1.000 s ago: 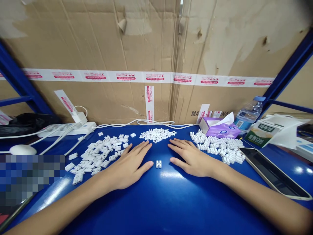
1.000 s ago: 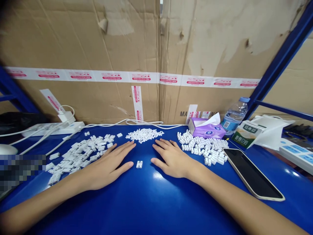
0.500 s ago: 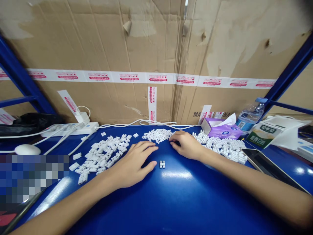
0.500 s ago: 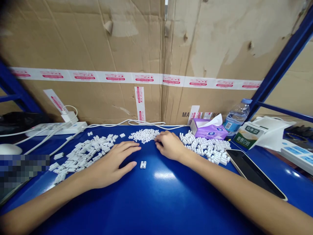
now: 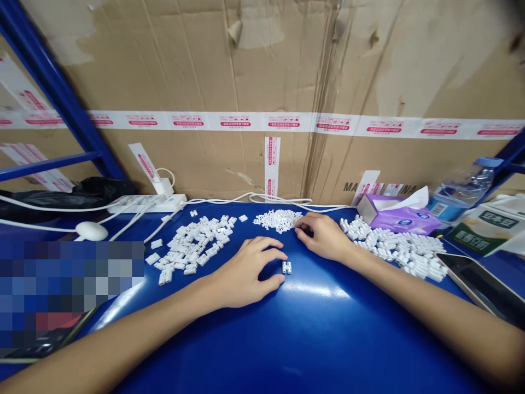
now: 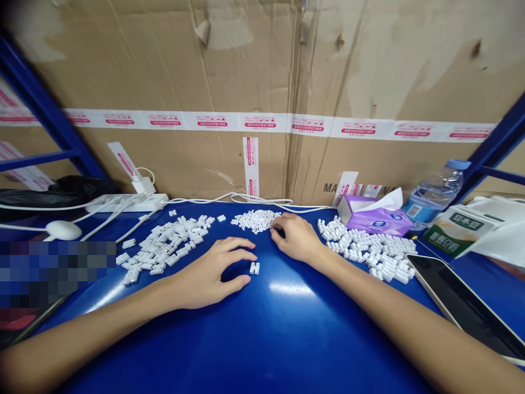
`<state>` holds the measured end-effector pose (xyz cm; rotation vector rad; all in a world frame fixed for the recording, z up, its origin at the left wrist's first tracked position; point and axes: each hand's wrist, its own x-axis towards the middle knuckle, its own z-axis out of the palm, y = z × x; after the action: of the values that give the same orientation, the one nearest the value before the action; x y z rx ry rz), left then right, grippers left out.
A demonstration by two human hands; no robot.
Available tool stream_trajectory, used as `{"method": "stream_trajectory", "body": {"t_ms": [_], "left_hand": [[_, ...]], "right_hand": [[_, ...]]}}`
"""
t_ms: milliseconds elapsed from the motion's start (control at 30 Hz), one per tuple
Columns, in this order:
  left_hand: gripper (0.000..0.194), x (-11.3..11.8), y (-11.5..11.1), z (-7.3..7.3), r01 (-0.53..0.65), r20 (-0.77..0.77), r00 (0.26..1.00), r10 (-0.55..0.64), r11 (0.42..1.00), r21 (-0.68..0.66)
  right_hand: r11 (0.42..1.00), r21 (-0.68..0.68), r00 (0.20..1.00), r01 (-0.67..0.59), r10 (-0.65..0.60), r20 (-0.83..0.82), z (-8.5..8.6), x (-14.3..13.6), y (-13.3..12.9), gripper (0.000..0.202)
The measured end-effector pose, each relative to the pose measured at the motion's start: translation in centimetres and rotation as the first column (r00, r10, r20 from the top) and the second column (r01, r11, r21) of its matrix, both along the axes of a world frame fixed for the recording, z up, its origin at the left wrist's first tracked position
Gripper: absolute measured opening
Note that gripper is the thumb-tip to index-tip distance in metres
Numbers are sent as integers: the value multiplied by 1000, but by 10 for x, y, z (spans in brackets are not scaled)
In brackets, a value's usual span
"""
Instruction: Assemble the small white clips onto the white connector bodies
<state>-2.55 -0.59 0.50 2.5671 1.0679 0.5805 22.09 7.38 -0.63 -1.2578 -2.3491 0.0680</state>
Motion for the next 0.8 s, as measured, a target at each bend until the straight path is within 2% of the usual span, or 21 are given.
{"method": "stream_trajectory", "body": {"t_ms": [333, 533, 800], "left_hand": [[18, 3, -1, -1, -21, 50, 999, 22, 1000, -19], [16, 2, -1, -1, -16, 46, 999, 17, 1000, -23], [16, 4, -1, 3, -21, 36, 999, 22, 999, -25]], "right_hand": [[997, 49, 997, -64, 66, -27, -7, 5, -2, 11], [993, 26, 991, -113, 115, -75, -6, 6, 0, 12], [994, -10, 988, -110, 108, -107, -2, 4, 0, 16]]}}
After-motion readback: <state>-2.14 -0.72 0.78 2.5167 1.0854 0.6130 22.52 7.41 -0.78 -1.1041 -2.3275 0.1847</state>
